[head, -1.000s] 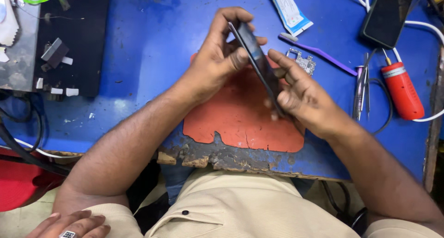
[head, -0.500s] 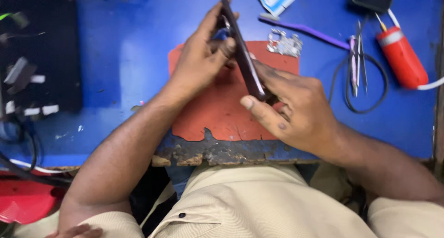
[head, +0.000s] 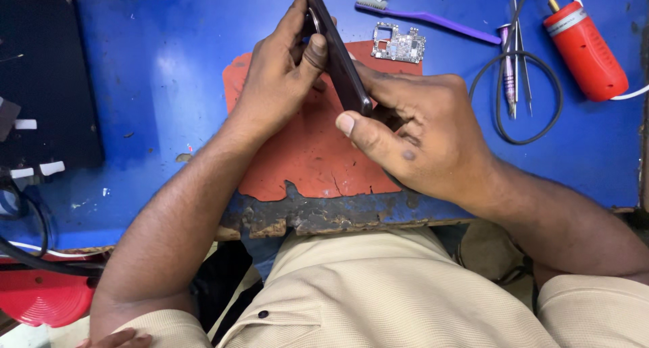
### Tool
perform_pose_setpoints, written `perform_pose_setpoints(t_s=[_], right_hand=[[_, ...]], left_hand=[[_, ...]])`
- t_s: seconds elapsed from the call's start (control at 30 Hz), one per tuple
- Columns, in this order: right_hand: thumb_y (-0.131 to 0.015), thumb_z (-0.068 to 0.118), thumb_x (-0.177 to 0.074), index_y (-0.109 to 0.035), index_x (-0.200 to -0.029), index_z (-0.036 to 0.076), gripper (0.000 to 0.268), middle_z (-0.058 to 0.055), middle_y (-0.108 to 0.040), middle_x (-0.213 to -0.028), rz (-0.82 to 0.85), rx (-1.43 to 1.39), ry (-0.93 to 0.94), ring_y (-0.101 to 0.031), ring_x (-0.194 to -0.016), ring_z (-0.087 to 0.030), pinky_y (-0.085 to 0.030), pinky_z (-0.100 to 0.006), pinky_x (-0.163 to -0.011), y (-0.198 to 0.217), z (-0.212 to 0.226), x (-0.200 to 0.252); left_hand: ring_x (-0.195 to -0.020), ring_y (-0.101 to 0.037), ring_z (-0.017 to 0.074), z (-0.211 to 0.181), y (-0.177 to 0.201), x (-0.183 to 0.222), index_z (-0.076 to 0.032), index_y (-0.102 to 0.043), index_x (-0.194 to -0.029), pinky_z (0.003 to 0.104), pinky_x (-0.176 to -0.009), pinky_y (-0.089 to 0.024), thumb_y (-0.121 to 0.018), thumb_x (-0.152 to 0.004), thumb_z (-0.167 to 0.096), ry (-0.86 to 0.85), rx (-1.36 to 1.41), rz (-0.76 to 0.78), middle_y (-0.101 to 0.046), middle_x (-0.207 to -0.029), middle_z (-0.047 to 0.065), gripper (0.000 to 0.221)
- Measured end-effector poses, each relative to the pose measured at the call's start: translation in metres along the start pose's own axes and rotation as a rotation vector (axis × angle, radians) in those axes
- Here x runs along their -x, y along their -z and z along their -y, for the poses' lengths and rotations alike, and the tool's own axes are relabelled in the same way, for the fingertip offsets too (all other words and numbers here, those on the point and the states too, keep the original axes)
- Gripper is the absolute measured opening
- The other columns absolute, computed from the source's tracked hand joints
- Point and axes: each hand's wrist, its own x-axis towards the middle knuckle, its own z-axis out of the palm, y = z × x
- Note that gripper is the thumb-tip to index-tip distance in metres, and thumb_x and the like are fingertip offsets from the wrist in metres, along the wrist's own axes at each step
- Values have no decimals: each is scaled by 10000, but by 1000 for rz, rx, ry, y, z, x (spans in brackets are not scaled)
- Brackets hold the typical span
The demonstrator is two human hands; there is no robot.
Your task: The person inspects a black smartphone, repeatedly pressing the power button and rotating the device to check the edges and back. They then use tweezers to clean the charging port area and briefly connect a charging cable to test the device.
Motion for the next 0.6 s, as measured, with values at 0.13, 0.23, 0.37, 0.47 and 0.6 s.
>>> perform_pose_setpoints(t_s=[0.13, 0.23, 0.37, 0.47, 0.6], right_hand=[[-729, 146, -984, -688, -1326, -21, 383, -35, -558, -680, 4, -3, 25, -479, -582, -57, -411, -251, -528, 3, -1, -1], [-728, 137, -980, -693, -1320, -21, 377, -30, -562, -669, 12, -24, 8, -490, -581, -54, -417, -247, -525, 3, -1, -2], [-744, 121, -963, -686, -1313, -34, 388, -30, -592, -696, 2, -19, 23, -498, -588, -46, -413, -247, -519, 2, -4, 0], [-749, 111, -950, -669, -1334, -39, 420, -37, -620, -726, 17, -24, -16, -506, -623, -45, -440, -241, -540, 1, -10, 3], [-718, 94, -987, -567, -1469, -23, 518, -61, -722, -1008, 98, -126, -26, -604, -870, -43, -563, -217, -788, -9, -21, -1]], left_hand=[[-1023, -761, 166, 0, -1, 0, -53, -227, -1673, 282, -742, -649, -500, -1057, -675, 9, -50, -4, -692, -1205, 96, 918], [-1007, -769, 167, -1, -2, 0, -53, -226, -1670, 283, -727, -649, -488, -1051, -682, 15, -71, -7, -704, -1174, 99, 920], [-1020, -767, 170, -3, -1, -1, -47, -217, -1674, 284, -731, -651, -492, -1054, -678, 13, -68, -5, -697, -1193, 113, 926], [-1015, -752, 165, -6, -1, -1, -47, -173, -1644, 270, -717, -626, -526, -1032, -655, 10, 8, -12, -649, -1297, 90, 933], [-1059, -678, 179, -6, -3, 0, -78, -97, -1665, 289, -767, -652, -607, -1048, -538, -12, 72, -108, -484, -1428, 111, 923]])
